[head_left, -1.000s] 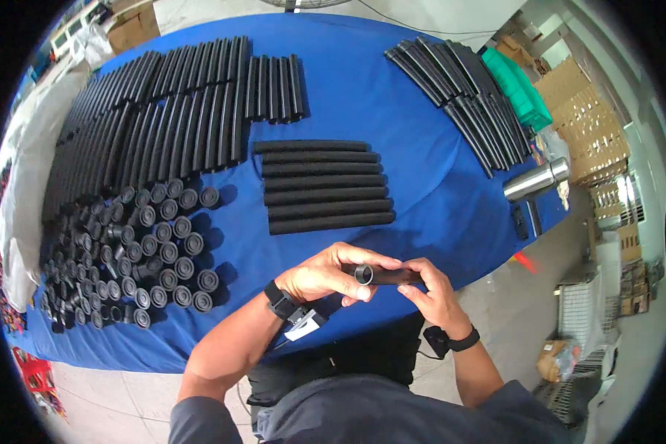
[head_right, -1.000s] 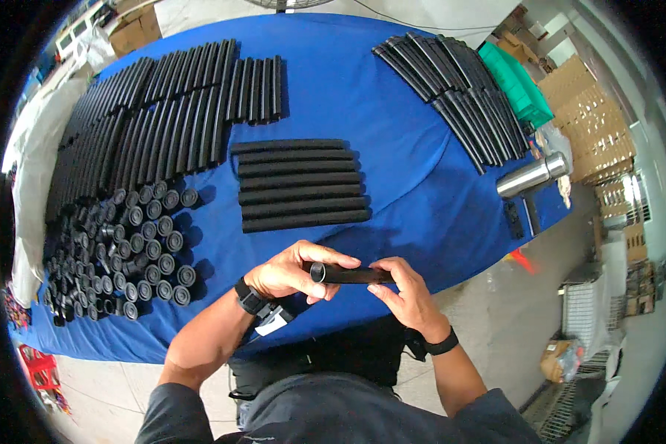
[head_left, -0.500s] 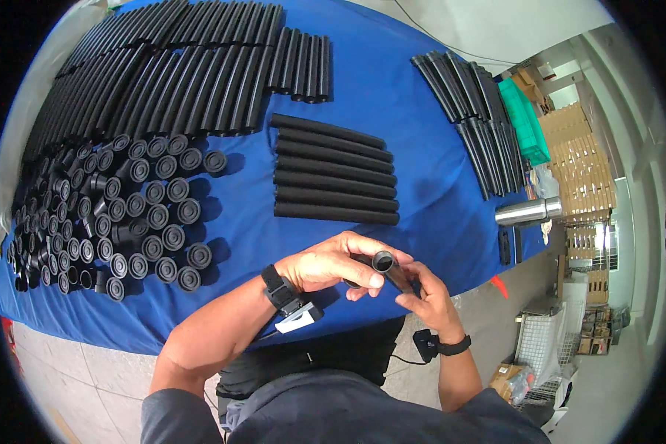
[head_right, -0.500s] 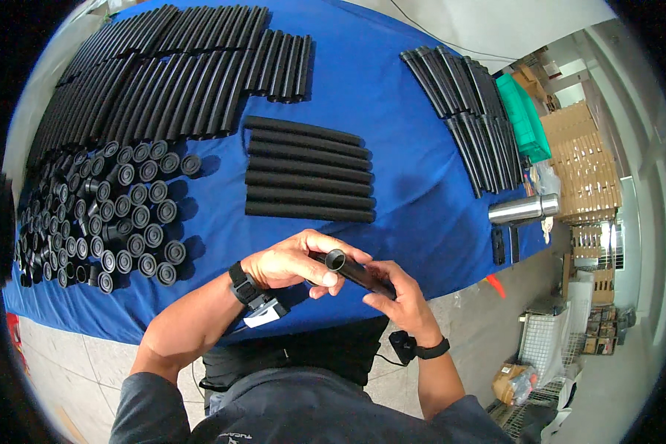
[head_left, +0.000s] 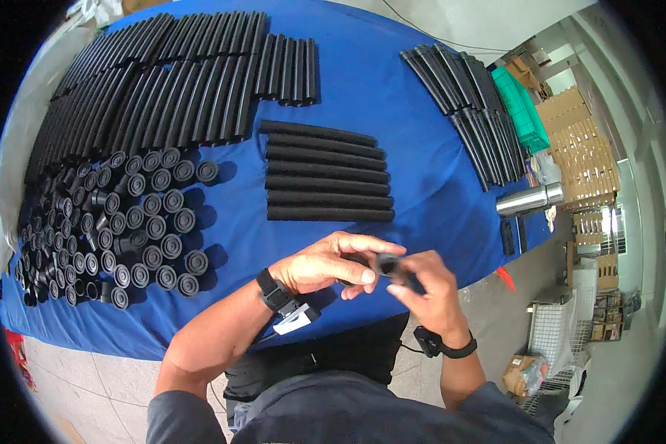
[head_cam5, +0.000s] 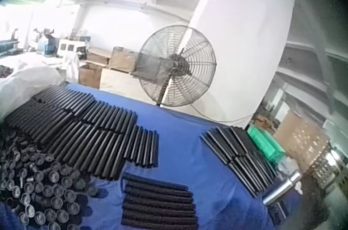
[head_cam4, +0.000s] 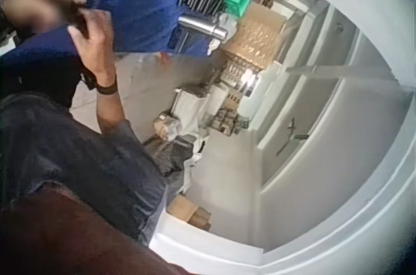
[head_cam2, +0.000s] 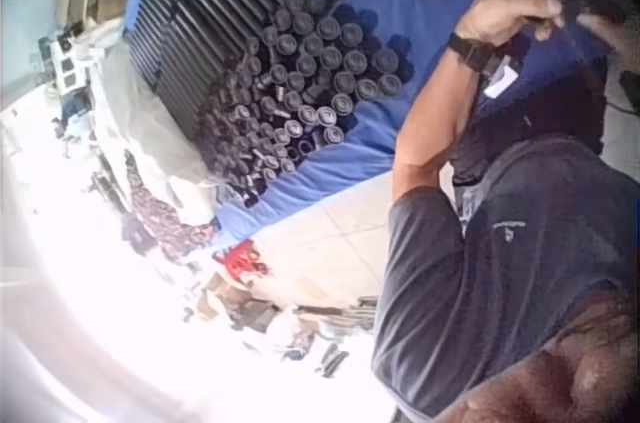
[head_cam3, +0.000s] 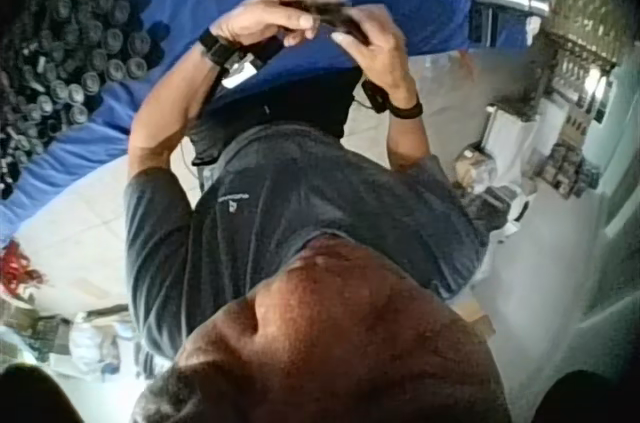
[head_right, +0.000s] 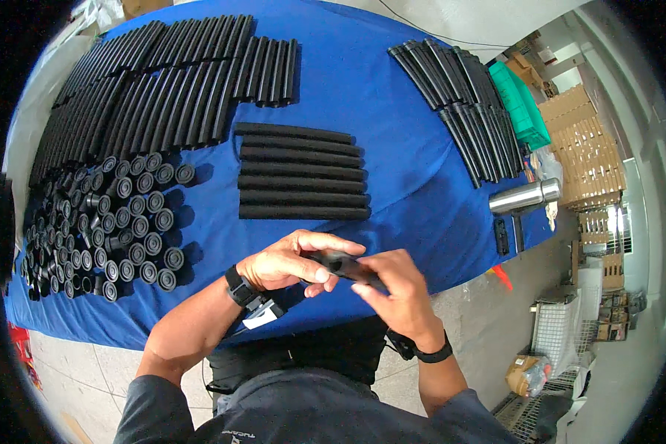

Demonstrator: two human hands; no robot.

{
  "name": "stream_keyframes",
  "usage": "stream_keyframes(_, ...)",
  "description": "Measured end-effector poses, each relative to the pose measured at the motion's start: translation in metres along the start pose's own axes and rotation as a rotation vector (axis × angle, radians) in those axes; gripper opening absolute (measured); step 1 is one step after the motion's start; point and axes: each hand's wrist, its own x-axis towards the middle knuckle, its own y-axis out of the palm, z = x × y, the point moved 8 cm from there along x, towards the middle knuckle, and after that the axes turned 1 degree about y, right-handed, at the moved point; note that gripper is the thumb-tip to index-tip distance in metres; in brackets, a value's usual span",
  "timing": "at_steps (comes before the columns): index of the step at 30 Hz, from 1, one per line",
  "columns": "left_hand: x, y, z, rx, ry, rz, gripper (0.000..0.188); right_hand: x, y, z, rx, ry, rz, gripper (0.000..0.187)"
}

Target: The person repeatedly picks up a black cylindrical pipe and a smaller black cap from a table covered with a blue cloth. They insert the cap into one end of the pipe, then place the assembled unit onto a separate pile on the table. This process is repeated multiple times throughout the clip.

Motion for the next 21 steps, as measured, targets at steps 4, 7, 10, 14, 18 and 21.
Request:
stream_keyframes(4,0.002,-0.011,0.015,0.115,-0.089,-0.046,0.034,-0.026,-0.041,-0.054,0.651,0.229,-0.509,0.028)
stream_keyframes(7,0.001,-0.018,0.021,0.188,-0.174,-0.147,0.028,-0.031,-0.028,-0.081,1.277,0.390,-0.615,0.017)
stream_keyframes(10,0.007,-0.020,0.023,0.120,-0.128,-0.202,0.039,-0.053,0.031,-0.118,1.766,0.685,-0.597,0.019)
stream_keyframes(14,0.004,-0.003,0.003,-0.004,0.016,-0.045,0.063,-0.050,0.079,-0.116,2.070,0.831,-0.484,0.026)
stream_keyframes(18,0.004,-0.003,0.007,0.098,-0.015,-0.044,0.067,-0.049,0.093,-0.108,2.057,0.855,-0.420,0.029)
stream_keyframes(21,0.003,-0.002,0.009,0.207,-0.075,-0.058,0.058,-0.050,0.094,-0.093,1.844,0.908,-0.336,0.031)
